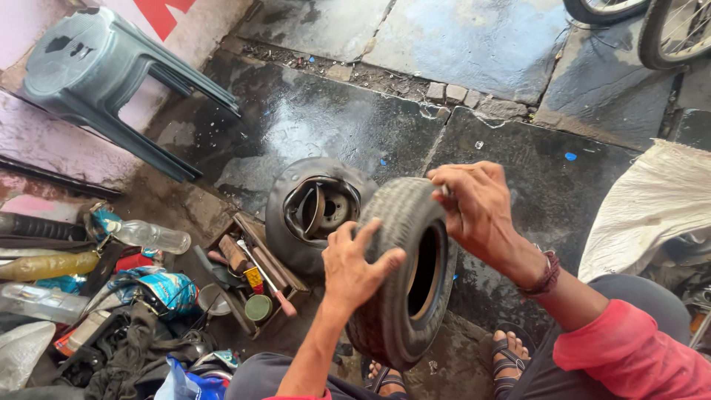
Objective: The person removes a deflated inner tube from a tire, inspects the tire tread, and uses a metal tool to pry the tire bead away from the rim. The person then uses a hammer to tap the tire bead.
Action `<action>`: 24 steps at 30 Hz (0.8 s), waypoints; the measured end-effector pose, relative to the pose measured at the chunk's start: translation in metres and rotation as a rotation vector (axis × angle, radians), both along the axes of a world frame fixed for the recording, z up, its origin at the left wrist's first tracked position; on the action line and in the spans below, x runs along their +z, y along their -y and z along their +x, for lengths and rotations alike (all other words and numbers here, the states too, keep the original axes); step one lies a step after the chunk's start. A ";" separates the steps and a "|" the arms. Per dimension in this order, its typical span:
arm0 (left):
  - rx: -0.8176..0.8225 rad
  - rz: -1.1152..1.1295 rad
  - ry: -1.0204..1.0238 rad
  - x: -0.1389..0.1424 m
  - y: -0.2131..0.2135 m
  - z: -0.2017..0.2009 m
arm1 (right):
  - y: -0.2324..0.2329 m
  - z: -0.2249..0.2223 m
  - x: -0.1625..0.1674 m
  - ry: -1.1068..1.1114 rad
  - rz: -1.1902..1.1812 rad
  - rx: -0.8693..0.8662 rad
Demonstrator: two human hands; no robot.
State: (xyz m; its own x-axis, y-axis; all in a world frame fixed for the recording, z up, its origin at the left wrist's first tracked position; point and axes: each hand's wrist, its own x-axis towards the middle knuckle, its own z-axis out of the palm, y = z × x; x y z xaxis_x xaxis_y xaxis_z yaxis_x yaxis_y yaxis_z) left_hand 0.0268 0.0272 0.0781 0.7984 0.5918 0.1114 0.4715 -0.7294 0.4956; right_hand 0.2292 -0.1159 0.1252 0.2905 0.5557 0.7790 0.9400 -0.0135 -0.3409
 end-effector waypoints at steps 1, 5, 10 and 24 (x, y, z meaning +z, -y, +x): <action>-0.043 0.052 -0.015 0.003 0.007 0.003 | 0.001 -0.002 0.000 -0.080 0.031 0.081; -0.091 -0.085 0.144 0.014 0.037 0.009 | -0.006 -0.008 -0.028 -0.744 0.119 0.381; -0.095 -0.060 0.193 0.024 0.057 0.010 | -0.016 -0.012 -0.073 -1.326 0.096 0.679; 0.297 -0.142 0.340 -0.058 -0.035 -0.022 | -0.018 -0.037 -0.055 -1.010 -0.341 0.407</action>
State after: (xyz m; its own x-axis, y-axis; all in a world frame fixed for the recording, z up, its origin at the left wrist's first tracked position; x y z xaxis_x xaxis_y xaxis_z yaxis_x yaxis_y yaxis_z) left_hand 0.0043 0.0626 0.0205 0.5241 0.8175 0.2388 0.4431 -0.5012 0.7433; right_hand 0.1921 -0.0981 0.0702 0.4487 0.8899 0.0818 0.1942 -0.0077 -0.9809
